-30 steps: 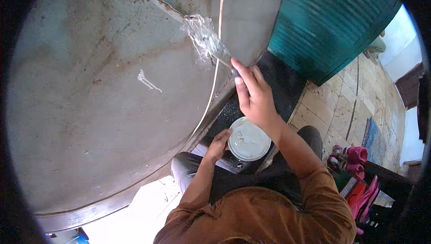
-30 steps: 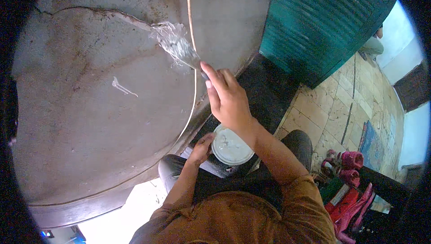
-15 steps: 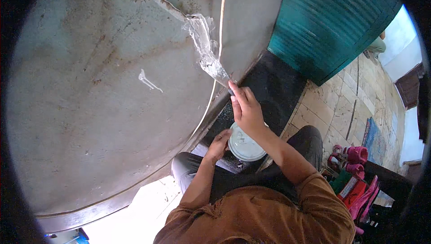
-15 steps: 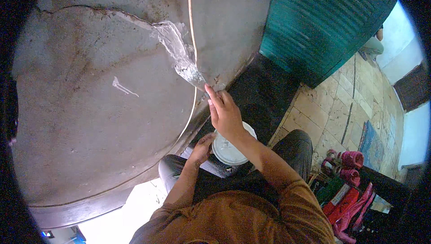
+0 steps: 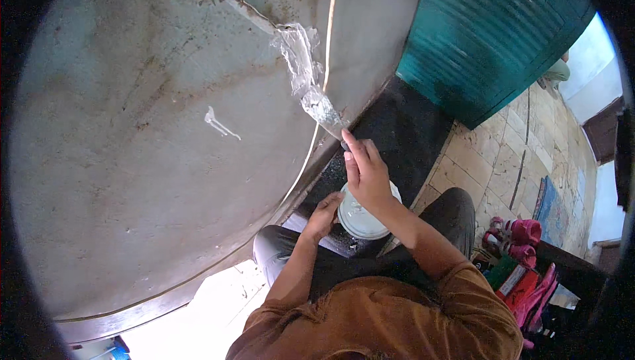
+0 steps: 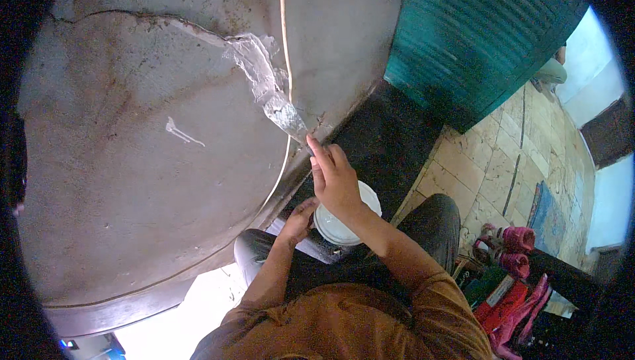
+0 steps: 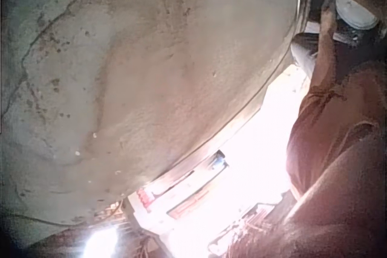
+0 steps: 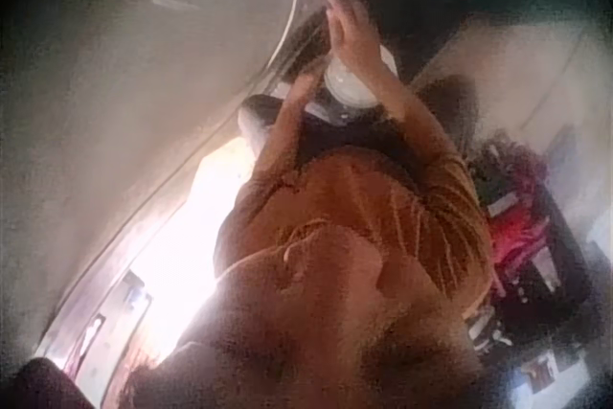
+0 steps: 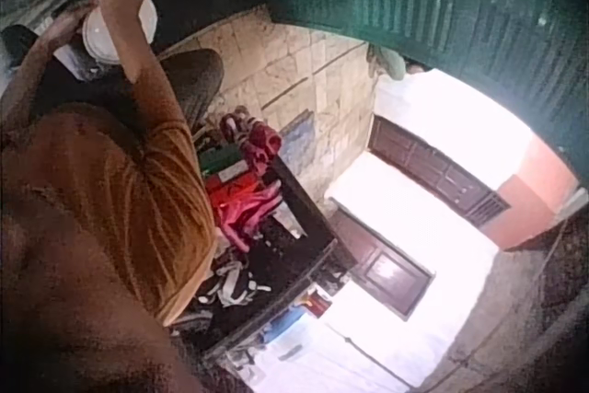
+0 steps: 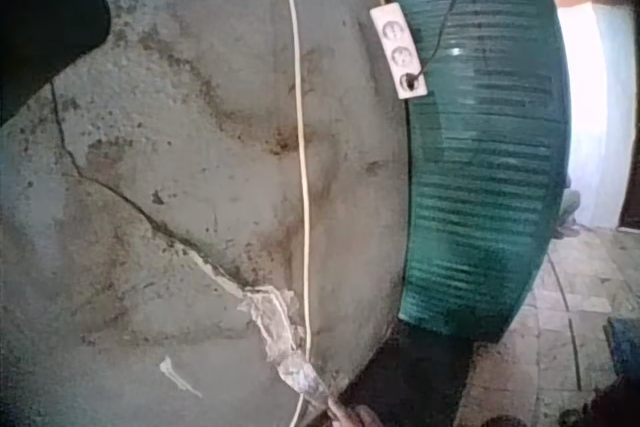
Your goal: The person applies plaster to a crack on a wall using a putty knife, taking material from a container and smoothing it over the surface by hand and with the tool.
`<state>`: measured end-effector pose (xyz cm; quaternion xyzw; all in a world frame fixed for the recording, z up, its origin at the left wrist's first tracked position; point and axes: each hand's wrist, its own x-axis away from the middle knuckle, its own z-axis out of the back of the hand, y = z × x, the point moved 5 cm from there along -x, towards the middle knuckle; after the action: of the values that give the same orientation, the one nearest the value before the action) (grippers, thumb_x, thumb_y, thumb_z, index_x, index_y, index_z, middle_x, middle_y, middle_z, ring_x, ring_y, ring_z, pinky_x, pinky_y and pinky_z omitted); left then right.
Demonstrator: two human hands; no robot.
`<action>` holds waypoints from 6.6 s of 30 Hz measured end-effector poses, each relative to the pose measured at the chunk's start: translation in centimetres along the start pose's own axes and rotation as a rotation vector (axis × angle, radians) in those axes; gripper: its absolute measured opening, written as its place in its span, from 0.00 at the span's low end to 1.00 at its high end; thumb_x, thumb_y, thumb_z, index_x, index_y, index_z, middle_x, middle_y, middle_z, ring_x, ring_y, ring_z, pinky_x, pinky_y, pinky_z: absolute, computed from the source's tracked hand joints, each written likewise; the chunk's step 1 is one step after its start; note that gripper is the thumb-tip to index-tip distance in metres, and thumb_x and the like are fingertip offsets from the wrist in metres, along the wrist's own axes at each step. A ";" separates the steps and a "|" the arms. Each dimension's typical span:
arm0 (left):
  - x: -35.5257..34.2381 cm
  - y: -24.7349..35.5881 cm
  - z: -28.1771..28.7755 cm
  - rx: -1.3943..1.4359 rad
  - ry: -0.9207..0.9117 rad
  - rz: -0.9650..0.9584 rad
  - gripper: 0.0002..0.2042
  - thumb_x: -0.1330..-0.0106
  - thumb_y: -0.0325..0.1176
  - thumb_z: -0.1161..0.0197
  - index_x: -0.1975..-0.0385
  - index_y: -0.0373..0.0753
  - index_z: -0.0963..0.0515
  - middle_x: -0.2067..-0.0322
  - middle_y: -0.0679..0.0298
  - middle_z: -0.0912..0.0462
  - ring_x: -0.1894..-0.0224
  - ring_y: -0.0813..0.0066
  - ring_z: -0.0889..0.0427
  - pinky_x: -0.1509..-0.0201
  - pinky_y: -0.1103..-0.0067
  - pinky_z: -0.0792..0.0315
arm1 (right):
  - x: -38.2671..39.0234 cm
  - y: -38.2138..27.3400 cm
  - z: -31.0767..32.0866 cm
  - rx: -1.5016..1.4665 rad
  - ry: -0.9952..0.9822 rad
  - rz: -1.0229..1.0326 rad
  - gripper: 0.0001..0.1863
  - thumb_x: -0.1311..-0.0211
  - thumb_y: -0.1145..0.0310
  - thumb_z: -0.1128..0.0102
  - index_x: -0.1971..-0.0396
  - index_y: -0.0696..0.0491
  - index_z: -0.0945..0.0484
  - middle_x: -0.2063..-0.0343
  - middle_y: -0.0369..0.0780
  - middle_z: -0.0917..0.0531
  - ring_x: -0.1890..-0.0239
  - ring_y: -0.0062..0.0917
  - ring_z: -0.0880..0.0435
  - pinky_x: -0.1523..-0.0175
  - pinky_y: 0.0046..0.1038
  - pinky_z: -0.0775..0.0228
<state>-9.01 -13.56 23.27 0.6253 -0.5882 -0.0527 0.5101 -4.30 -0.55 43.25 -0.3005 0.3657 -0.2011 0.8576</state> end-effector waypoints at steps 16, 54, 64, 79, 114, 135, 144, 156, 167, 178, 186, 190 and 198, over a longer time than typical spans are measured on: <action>-0.3 -0.3 -0.4 0.039 0.003 -0.017 0.14 0.23 0.39 0.47 0.46 0.40 0.24 0.60 0.73 0.17 0.65 0.86 0.21 0.67 0.83 0.27 | -6.9 -5.7 -1.4 -0.271 0.311 0.158 0.26 0.27 0.76 0.51 0.31 0.57 0.37 0.59 0.46 0.27 0.59 0.33 0.26 0.49 0.31 0.31; 0.2 -0.5 0.5 -0.038 -0.006 -0.020 0.17 0.23 0.39 0.48 0.42 0.34 0.28 0.50 0.60 0.17 0.50 0.72 0.17 0.50 0.73 0.22 | -8.6 -7.8 -4.1 -0.210 0.356 0.027 0.30 0.30 0.71 0.46 0.29 0.54 0.40 0.63 0.50 0.21 0.65 0.44 0.19 0.60 0.40 0.25; -0.8 -1.6 1.3 -0.002 -0.067 -0.110 0.14 0.29 0.34 0.40 0.48 0.36 0.25 0.61 0.63 0.17 0.65 0.77 0.19 0.66 0.80 0.26 | -5.3 -7.4 -4.7 -0.167 0.380 0.063 0.30 0.30 0.71 0.45 0.30 0.57 0.41 0.61 0.48 0.22 0.65 0.41 0.19 0.61 0.37 0.25; 0.3 -0.5 0.6 0.003 -0.097 -0.140 0.17 0.29 0.37 0.40 0.44 0.37 0.26 0.55 0.61 0.19 0.57 0.72 0.21 0.57 0.74 0.26 | -3.6 -7.7 -5.3 -0.593 0.296 -0.117 0.29 0.28 0.74 0.49 0.30 0.58 0.42 0.63 0.44 0.24 0.68 0.26 0.19 0.66 0.26 0.23; -1.5 -2.1 1.6 -0.015 -0.037 -0.033 0.13 0.23 0.41 0.47 0.49 0.42 0.23 0.64 0.74 0.18 0.70 0.88 0.23 0.73 0.87 0.35 | -7.1 -7.9 2.5 -0.439 0.126 -0.205 0.22 0.28 0.70 0.48 0.37 0.59 0.32 0.62 0.50 0.22 0.70 0.38 0.17 0.62 0.35 0.24; -0.5 -1.5 0.1 -0.010 -0.092 -0.029 0.17 0.23 0.39 0.49 0.40 0.39 0.28 0.52 0.68 0.17 0.57 0.82 0.18 0.59 0.81 0.22 | -6.0 -7.8 2.3 -0.345 0.175 -0.111 0.22 0.29 0.70 0.47 0.38 0.59 0.32 0.59 0.54 0.21 0.57 0.49 0.19 0.51 0.42 0.27; -1.6 -2.2 0.6 -0.021 -0.078 -0.098 0.14 0.27 0.35 0.45 0.45 0.39 0.27 0.68 0.69 0.21 0.75 0.83 0.29 0.76 0.82 0.40 | -4.6 -7.6 -2.1 -0.168 0.211 0.029 0.26 0.28 0.74 0.52 0.31 0.53 0.39 0.57 0.50 0.26 0.62 0.42 0.20 0.56 0.39 0.24; -0.8 -2.1 1.3 0.001 0.030 -0.005 0.12 0.25 0.38 0.46 0.52 0.37 0.24 0.68 0.71 0.20 0.75 0.83 0.28 0.74 0.83 0.38 | -3.9 -4.2 -3.7 -0.183 0.163 0.095 0.34 0.33 0.79 0.48 0.27 0.50 0.45 0.57 0.50 0.27 0.58 0.44 0.22 0.52 0.42 0.26; -1.1 -2.4 1.1 -0.005 0.016 -0.069 0.15 0.28 0.38 0.42 0.47 0.38 0.26 0.69 0.70 0.22 0.74 0.84 0.31 0.74 0.82 0.40 | -0.2 -2.7 -5.3 -0.154 0.140 -0.017 0.33 0.32 0.78 0.49 0.28 0.49 0.44 0.57 0.50 0.27 0.56 0.47 0.23 0.50 0.43 0.26; -1.3 -2.3 1.3 -0.115 -0.058 -0.104 0.17 0.26 0.41 0.43 0.45 0.38 0.27 0.65 0.71 0.21 0.69 0.84 0.26 0.71 0.83 0.35 | 2.3 -2.0 -7.2 -0.251 0.158 -0.109 0.28 0.29 0.76 0.51 0.30 0.53 0.40 0.58 0.50 0.27 0.62 0.41 0.22 0.53 0.38 0.27; -1.0 -1.9 0.6 -0.063 -0.042 -0.063 0.16 0.25 0.42 0.45 0.46 0.39 0.26 0.61 0.70 0.19 0.64 0.83 0.22 0.65 0.83 0.30 | 3.8 -3.0 -8.0 -0.422 0.095 -0.162 0.26 0.27 0.75 0.53 0.30 0.54 0.40 0.60 0.42 0.27 0.70 0.21 0.22 0.61 0.25 0.24; -0.4 -0.9 0.0 -0.001 -0.032 -0.048 0.16 0.24 0.43 0.45 0.46 0.40 0.25 0.59 0.70 0.18 0.62 0.83 0.21 0.63 0.83 0.27 | 4.9 -4.4 -2.5 -0.709 -0.128 -0.495 0.25 0.23 0.70 0.55 0.29 0.53 0.41 0.65 0.35 0.25 0.70 0.15 0.25 0.66 0.21 0.27; -0.8 -0.6 0.6 -0.048 0.056 -0.059 0.19 0.25 0.45 0.43 0.44 0.39 0.25 0.60 0.71 0.17 0.63 0.85 0.20 0.62 0.84 0.27 | 5.9 3.8 11.7 -0.544 -0.525 -0.918 0.20 0.25 0.59 0.48 0.41 0.54 0.32 0.76 0.33 0.24 0.82 0.17 0.28 0.80 0.21 0.34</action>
<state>-9.21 -13.45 22.14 0.6312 -0.5534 -0.0644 0.5397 8.72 3.26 44.20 -0.6764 0.0125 -0.3694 0.6370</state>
